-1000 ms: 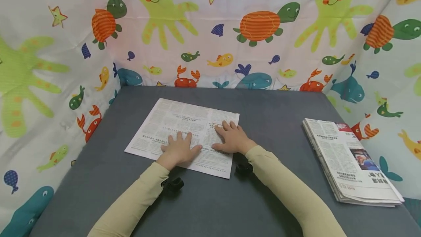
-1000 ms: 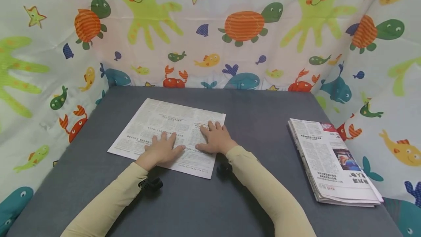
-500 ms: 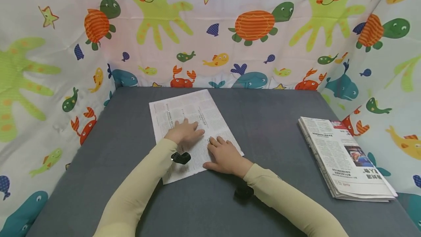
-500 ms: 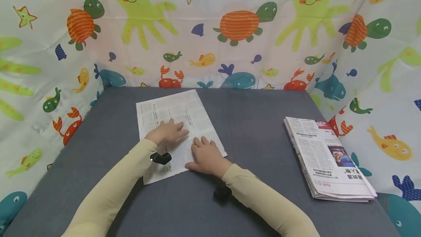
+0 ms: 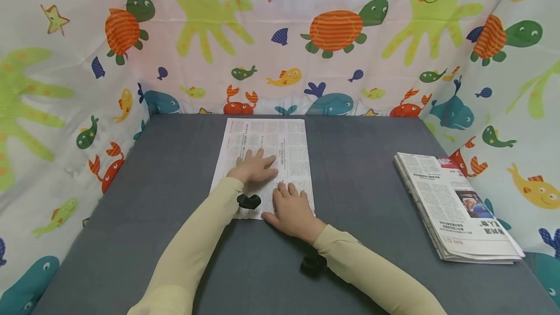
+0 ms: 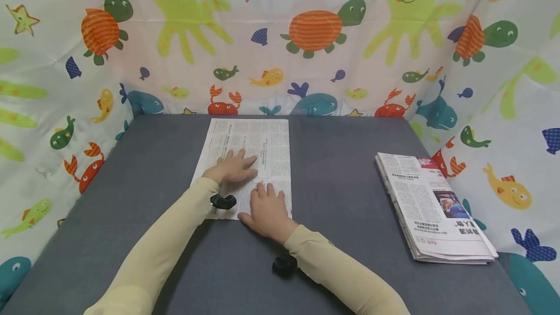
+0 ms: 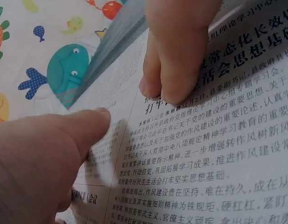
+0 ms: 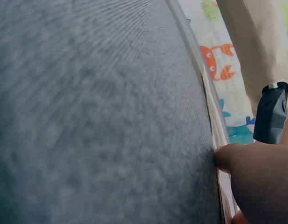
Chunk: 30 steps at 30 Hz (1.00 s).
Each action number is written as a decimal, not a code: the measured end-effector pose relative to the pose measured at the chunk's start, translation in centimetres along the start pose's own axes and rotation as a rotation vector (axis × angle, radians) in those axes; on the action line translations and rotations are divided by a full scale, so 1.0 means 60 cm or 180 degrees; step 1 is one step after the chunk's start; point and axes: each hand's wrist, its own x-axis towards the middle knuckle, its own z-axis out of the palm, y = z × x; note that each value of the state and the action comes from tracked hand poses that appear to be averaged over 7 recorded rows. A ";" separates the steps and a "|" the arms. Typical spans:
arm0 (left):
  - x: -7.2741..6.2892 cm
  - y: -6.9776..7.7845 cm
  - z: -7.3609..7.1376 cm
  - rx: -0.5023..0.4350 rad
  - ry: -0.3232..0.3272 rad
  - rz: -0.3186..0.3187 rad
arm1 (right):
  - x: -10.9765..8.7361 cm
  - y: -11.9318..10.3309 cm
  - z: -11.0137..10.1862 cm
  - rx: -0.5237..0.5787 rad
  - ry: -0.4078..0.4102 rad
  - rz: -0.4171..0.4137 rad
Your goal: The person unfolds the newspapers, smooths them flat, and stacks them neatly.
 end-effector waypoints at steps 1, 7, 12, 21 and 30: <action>0.001 0.000 0.000 0.0003 0.0008 -0.0001 | 0.001 -0.001 -0.001 -0.0010 -0.0014 0.0013; 0.002 0.002 0.000 -0.0009 0.0096 -0.0021 | 0.004 -0.002 -0.006 -0.0029 -0.0039 0.0059; 0.000 0.005 0.007 0.0031 0.0162 -0.0098 | 0.004 -0.001 -0.010 0.0022 -0.0105 0.0096; -0.009 0.010 0.010 0.0025 0.0207 -0.0193 | 0.002 0.005 -0.007 0.0004 -0.0087 0.0056; -0.010 0.009 0.016 0.0032 0.0206 -0.0221 | -0.003 0.006 -0.006 0.0042 -0.0133 0.0045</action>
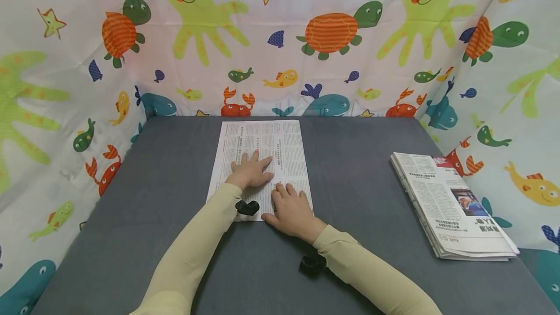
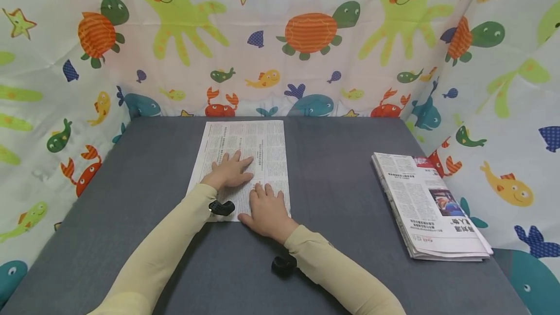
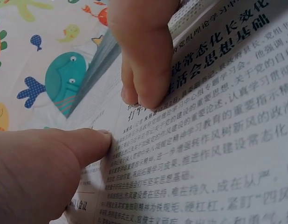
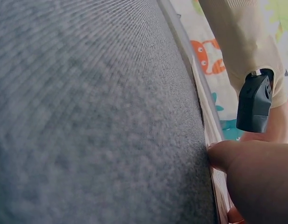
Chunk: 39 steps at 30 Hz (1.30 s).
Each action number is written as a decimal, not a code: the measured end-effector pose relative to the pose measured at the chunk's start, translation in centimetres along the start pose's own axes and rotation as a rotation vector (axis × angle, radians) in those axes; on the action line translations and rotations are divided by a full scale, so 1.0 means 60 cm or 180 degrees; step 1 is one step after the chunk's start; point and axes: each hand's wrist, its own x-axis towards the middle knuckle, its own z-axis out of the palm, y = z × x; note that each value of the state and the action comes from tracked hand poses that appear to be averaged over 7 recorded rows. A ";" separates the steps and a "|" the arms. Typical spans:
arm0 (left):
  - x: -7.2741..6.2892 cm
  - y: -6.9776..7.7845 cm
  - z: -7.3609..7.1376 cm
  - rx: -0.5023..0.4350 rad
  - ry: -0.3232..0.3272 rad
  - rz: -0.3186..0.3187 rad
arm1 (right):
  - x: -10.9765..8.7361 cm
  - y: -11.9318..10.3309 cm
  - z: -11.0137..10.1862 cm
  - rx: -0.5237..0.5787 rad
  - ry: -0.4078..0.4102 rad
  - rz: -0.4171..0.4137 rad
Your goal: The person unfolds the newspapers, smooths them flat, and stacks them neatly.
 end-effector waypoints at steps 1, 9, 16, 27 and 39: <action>-0.001 -0.001 0.001 0.0021 0.0020 0.0001 | 0.000 -0.001 0.001 0.0014 -0.0011 0.0001; -0.010 -0.021 0.007 -0.0288 0.0338 0.0210 | 0.007 0.000 -0.001 -0.0095 -0.0083 -0.0065; -0.074 -0.094 -0.008 -0.0670 0.0462 0.0134 | 0.036 0.004 -0.025 0.0177 -0.0316 -0.0292; -0.187 -0.208 0.033 -0.0543 0.0614 -0.0321 | 0.101 -0.086 -0.011 0.0300 -0.0872 -0.0718; -0.242 -0.232 0.048 -0.0451 0.0811 -0.0127 | 0.136 -0.170 0.025 0.0049 -0.0827 -0.0539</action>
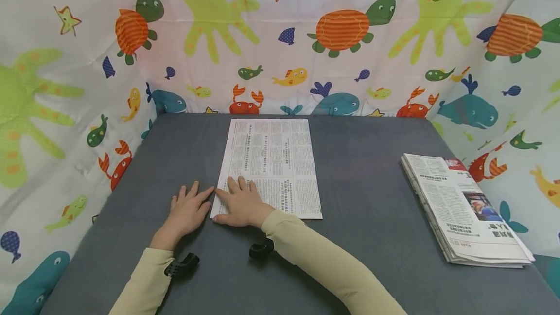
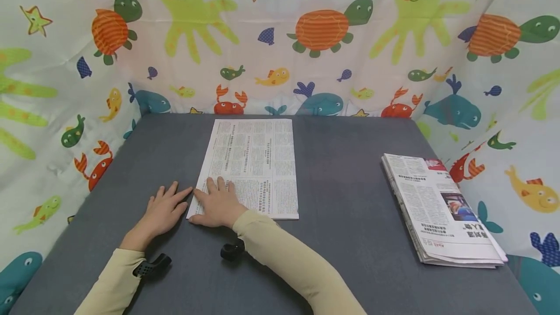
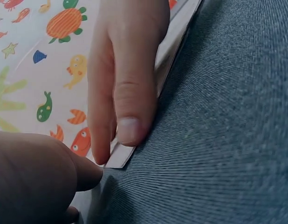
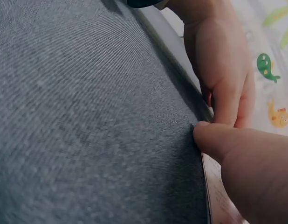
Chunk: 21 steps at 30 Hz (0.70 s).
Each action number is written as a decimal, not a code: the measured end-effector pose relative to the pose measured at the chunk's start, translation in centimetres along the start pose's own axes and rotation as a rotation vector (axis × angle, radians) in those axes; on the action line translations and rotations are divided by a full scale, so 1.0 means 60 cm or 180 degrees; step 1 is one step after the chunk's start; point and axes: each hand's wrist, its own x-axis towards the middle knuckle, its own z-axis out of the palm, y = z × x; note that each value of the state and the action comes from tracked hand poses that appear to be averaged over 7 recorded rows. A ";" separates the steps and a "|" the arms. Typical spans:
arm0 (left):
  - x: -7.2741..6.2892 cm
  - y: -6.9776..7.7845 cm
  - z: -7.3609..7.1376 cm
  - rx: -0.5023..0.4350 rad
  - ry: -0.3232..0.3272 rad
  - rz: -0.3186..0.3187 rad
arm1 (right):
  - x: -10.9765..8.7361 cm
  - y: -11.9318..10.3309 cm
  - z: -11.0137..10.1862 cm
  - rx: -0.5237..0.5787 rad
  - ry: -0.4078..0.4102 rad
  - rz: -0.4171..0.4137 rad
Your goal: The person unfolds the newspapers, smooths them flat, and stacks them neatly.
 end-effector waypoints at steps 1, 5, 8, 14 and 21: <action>0.000 0.001 0.001 -0.0014 0.0009 -0.0008 | 0.001 0.000 0.002 -0.0006 -0.0017 0.0028; 0.001 0.002 0.005 -0.0050 0.0037 -0.0035 | 0.004 -0.001 0.006 -0.0030 -0.0025 0.0080; 0.001 0.002 0.007 -0.0045 0.0050 -0.0043 | 0.004 -0.001 0.006 -0.0032 -0.0023 0.0084; 0.000 0.003 0.008 -0.0063 0.0055 -0.0063 | 0.007 0.000 0.005 -0.0016 -0.0015 0.0080; 0.000 0.004 0.009 -0.0073 0.0082 -0.0078 | 0.009 -0.001 0.004 -0.0036 0.0013 0.0095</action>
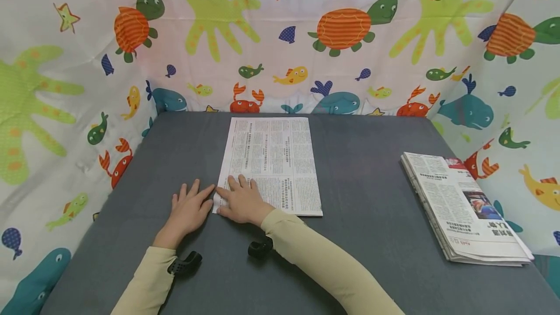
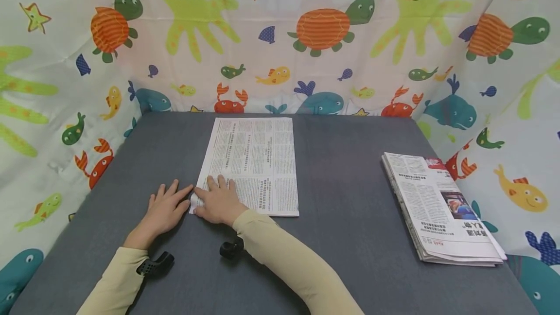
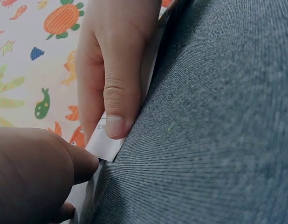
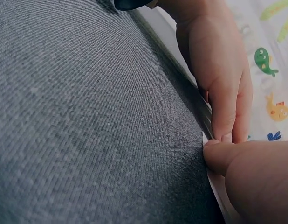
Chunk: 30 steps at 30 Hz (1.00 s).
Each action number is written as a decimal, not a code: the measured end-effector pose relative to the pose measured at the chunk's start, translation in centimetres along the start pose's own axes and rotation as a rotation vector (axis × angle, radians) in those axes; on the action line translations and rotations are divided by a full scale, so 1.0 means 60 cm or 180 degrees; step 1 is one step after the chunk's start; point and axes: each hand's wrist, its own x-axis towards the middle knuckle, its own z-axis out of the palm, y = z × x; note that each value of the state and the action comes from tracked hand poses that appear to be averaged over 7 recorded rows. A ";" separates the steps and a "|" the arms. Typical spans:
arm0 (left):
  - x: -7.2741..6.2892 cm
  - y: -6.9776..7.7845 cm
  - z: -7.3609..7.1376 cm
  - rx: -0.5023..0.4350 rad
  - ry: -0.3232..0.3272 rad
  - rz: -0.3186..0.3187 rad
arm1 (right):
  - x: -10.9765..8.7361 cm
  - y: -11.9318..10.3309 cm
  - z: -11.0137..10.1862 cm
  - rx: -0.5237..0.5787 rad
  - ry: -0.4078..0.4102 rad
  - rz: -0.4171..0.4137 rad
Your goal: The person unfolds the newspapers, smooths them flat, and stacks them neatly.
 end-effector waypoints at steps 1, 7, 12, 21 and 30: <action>0.000 0.000 0.000 0.0000 0.0007 0.0005 | 0.001 0.000 0.000 -0.0010 0.0013 0.0004; -0.002 0.001 0.000 0.0029 0.0081 0.0037 | 0.004 -0.002 -0.002 -0.0034 0.0296 -0.0030; -0.003 0.004 0.002 0.0048 0.0090 0.0049 | 0.009 0.005 -0.011 0.0256 0.0669 -0.0109; -0.003 0.001 0.003 0.0035 0.0077 0.0016 | 0.008 0.022 -0.033 0.1165 0.0731 -0.0111; -0.003 0.001 0.003 0.0101 0.0088 0.0069 | 0.007 0.023 -0.019 0.1112 0.0623 -0.0132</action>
